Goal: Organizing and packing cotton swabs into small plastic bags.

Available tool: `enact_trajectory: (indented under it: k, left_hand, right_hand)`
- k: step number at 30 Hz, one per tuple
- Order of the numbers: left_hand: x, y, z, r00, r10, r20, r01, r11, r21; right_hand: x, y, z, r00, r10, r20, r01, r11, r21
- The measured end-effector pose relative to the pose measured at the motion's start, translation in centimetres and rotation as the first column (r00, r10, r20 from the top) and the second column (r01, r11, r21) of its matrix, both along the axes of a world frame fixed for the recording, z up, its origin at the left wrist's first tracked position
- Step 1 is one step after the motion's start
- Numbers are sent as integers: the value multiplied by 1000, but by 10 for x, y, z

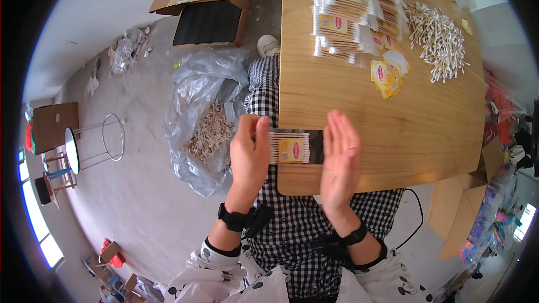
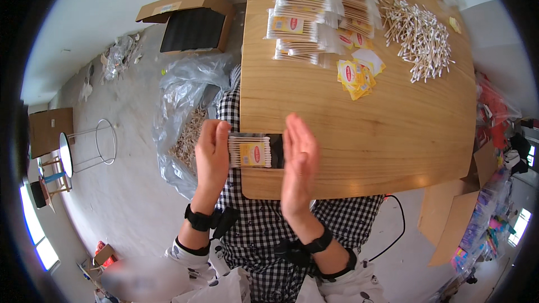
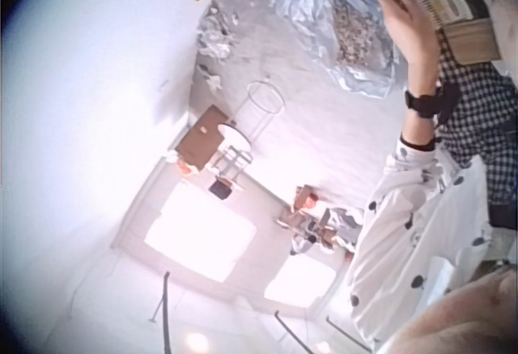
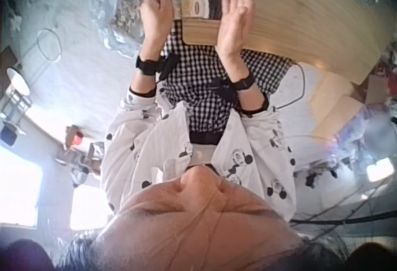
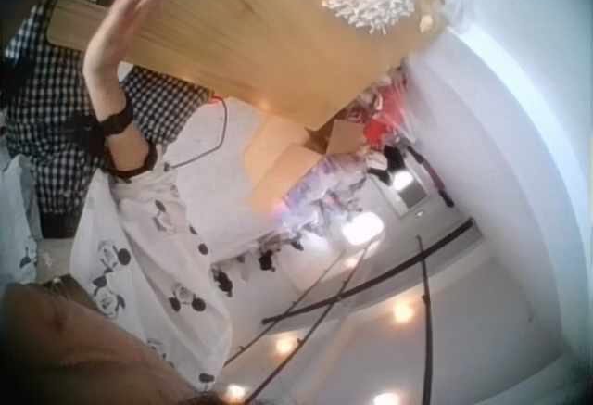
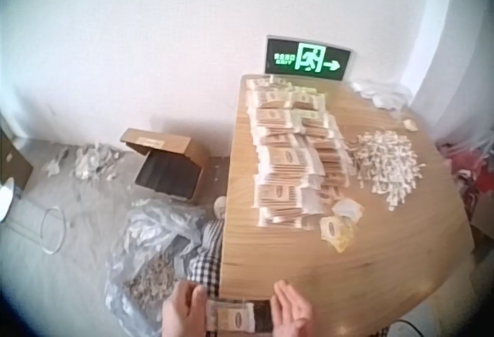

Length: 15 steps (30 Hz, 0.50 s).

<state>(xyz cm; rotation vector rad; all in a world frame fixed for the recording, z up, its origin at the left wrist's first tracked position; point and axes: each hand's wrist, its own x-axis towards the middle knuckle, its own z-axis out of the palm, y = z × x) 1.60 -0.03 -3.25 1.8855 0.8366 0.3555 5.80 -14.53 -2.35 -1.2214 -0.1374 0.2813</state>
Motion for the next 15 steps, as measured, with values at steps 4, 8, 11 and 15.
enact_trajectory:
  k: [4, 8, 11, 15]
  left_hand:
    - [-18, 7, 7, 996, 45, 78, -71, 927, 368]
    - [-24, -14, 38, 969, -244, 27, 218, 908, 359]
    - [-17, -45, 63, 856, -511, -79, 492, 759, 427]
    - [-4, -78, 59, 739, -670, -72, 653, 684, 325]
  right_hand:
    - [34, -54, 4, 975, -116, 188, 148, 975, -167]
    - [73, -113, 9, 920, -170, 352, 322, 840, -437]
    - [104, -152, 18, 861, -132, 492, 408, 756, -512]
    - [148, -166, 26, 754, 233, 614, 518, 364, -774]
